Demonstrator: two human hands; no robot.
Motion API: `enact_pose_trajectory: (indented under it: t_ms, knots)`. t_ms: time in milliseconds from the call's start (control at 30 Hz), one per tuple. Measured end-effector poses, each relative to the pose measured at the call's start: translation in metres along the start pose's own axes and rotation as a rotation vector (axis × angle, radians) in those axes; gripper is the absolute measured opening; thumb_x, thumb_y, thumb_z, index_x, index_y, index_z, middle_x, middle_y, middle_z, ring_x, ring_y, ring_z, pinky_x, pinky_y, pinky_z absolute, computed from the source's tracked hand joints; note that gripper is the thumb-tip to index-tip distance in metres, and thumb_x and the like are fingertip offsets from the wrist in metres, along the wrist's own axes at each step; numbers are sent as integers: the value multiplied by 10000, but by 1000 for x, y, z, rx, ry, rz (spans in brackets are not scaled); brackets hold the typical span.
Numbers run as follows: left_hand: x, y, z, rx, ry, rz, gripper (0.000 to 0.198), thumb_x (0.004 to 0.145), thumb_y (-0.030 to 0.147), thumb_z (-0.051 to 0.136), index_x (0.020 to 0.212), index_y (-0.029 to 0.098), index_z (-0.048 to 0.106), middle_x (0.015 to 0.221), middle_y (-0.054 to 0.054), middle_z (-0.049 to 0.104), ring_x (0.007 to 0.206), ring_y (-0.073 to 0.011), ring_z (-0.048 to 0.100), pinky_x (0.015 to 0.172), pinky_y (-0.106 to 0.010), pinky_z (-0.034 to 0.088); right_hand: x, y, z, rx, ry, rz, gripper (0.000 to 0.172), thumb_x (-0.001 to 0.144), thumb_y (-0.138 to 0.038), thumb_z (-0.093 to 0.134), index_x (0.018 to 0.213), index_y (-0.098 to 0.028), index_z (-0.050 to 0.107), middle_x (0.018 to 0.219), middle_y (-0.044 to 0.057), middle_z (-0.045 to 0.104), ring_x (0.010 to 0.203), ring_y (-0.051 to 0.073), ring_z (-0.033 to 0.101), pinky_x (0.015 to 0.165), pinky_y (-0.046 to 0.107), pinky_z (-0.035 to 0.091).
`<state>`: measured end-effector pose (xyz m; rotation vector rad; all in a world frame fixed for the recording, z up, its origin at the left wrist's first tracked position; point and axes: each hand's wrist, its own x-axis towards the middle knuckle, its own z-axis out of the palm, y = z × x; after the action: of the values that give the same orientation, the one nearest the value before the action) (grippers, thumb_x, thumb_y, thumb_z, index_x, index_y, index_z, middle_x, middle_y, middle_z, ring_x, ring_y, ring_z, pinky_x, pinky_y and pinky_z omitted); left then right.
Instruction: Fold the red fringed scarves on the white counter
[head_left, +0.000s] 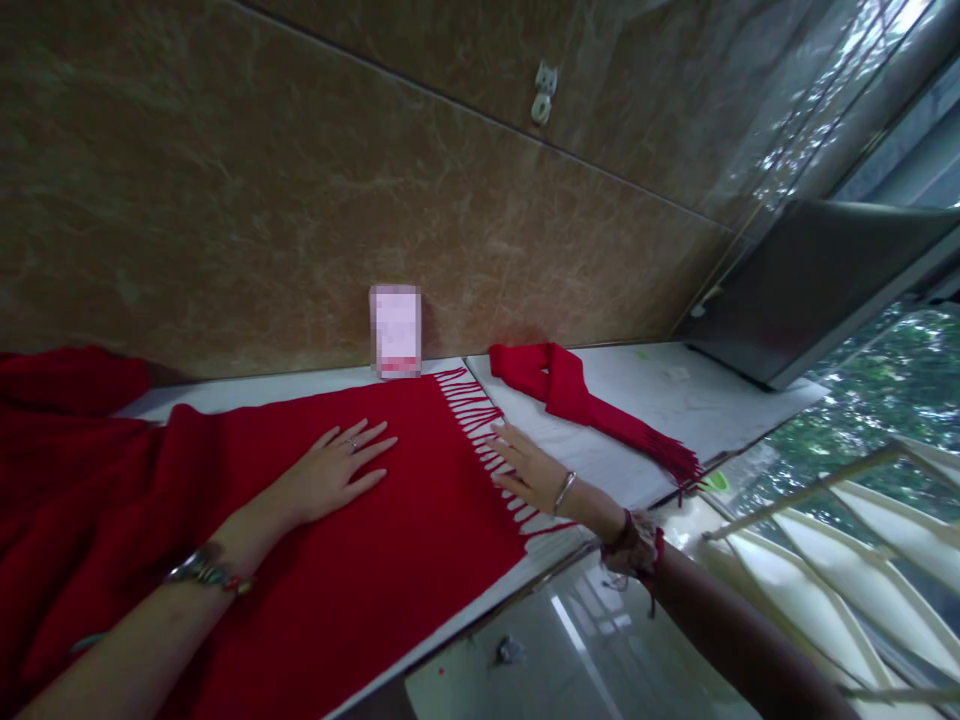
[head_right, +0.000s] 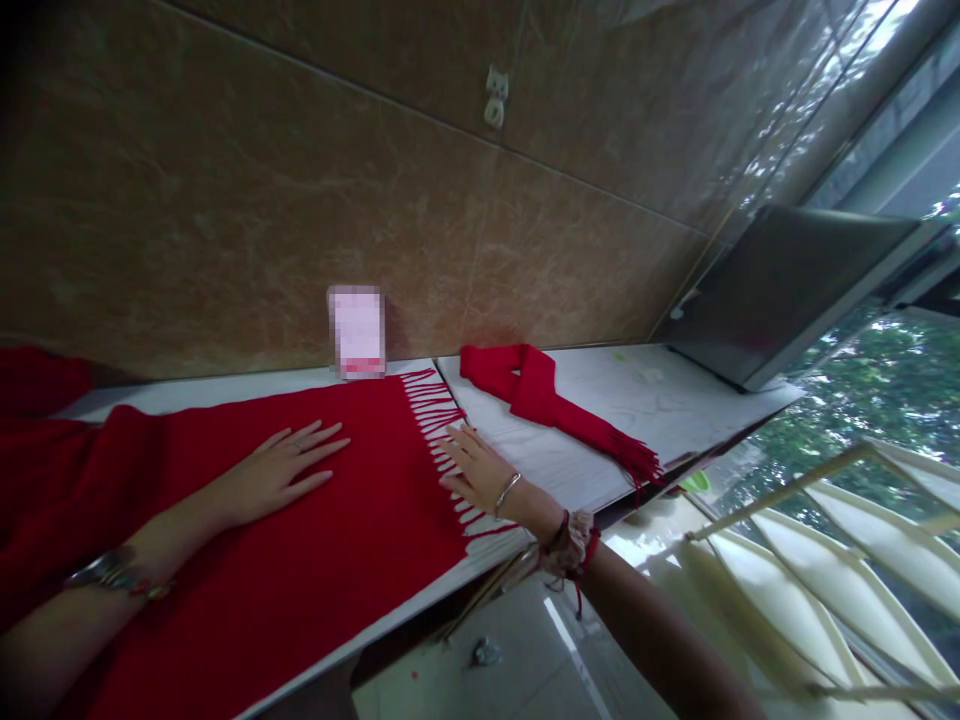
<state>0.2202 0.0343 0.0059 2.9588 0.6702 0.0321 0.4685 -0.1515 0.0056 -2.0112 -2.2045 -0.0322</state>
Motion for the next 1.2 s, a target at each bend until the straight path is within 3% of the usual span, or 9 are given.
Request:
enact_pose_trajectory:
  t_ms: [67, 133, 400, 600, 700, 867, 1000, 1100, 1200]
  knots:
    - [0, 2, -2, 15, -26, -17, 519, 838, 466, 287, 1319, 285, 354, 1409, -7, 284, 1295, -241, 228, 1032, -443, 176, -2, -11, 2, 36, -43, -140, 508, 867, -402, 380, 1302, -140, 370, 1355, 135, 376, 1264, 191, 301, 1030, 388, 288]
    - [0, 2, -3, 23, -39, -27, 519, 842, 460, 278, 1323, 278, 349, 1412, -7, 277, 1297, -239, 223, 1031, -439, 181, -6, -15, 6, 7, -68, -146, 523, 865, -411, 382, 1315, -146, 354, 1357, 130, 377, 1269, 201, 293, 1031, 397, 280]
    - [0, -1, -1, 7, -10, -17, 499, 849, 441, 285, 1315, 278, 363, 1402, -11, 302, 1290, -236, 242, 1030, -442, 191, -30, 22, -3, -161, -83, 270, 528, 862, -365, 396, 1308, -84, 364, 1362, 196, 340, 1272, 291, 275, 1003, 477, 287]
    - [-1, 2, -4, -17, -5, -8, 495, 846, 400, 313, 1301, 223, 395, 1398, -48, 310, 1288, -246, 244, 1029, -459, 186, -30, -19, -4, -48, -77, -88, 554, 861, -395, 391, 1356, -173, 278, 1420, 105, 266, 1308, 244, 189, 1037, 442, 246]
    - [-3, 1, -5, -31, 9, -13, 492, 850, 405, 307, 1298, 224, 398, 1391, -50, 323, 1283, -242, 258, 1025, -462, 196, -30, -27, 0, -75, -126, -110, 470, 887, -317, 339, 1347, -225, 299, 1406, 64, 308, 1291, 218, 243, 1037, 431, 251]
    - [-7, 2, -6, -30, 3, -14, 484, 868, 400, 289, 1314, 230, 370, 1393, -44, 321, 1284, -218, 259, 1032, -436, 196, -36, 20, 0, -175, -153, 75, 440, 868, -201, 316, 1301, -203, 391, 1370, 80, 369, 1258, 234, 319, 998, 458, 315]
    - [-10, 4, -7, -18, 33, -84, 466, 871, 414, 302, 1304, 262, 383, 1428, -37, 237, 1308, -252, 182, 1031, -481, 158, -36, 48, 1, -210, -94, 64, 481, 830, -110, 282, 1278, -211, 428, 1353, 71, 397, 1268, 217, 303, 1006, 445, 318]
    - [-10, 4, -6, -8, 24, -170, 482, 862, 446, 323, 1316, 288, 357, 1437, -41, 207, 1310, -305, 137, 1010, -547, 132, -19, 36, 0, -169, 0, 43, 501, 824, -95, 265, 1299, -187, 394, 1371, 72, 368, 1278, 201, 282, 1027, 430, 302]
    - [-9, 4, -7, -12, -3, -178, 495, 865, 454, 311, 1335, 299, 309, 1427, -39, 233, 1307, -304, 150, 1011, -546, 131, 9, 0, -4, -101, 37, 21, 461, 858, -206, 302, 1311, -173, 378, 1374, 81, 361, 1269, 211, 301, 1041, 404, 294]
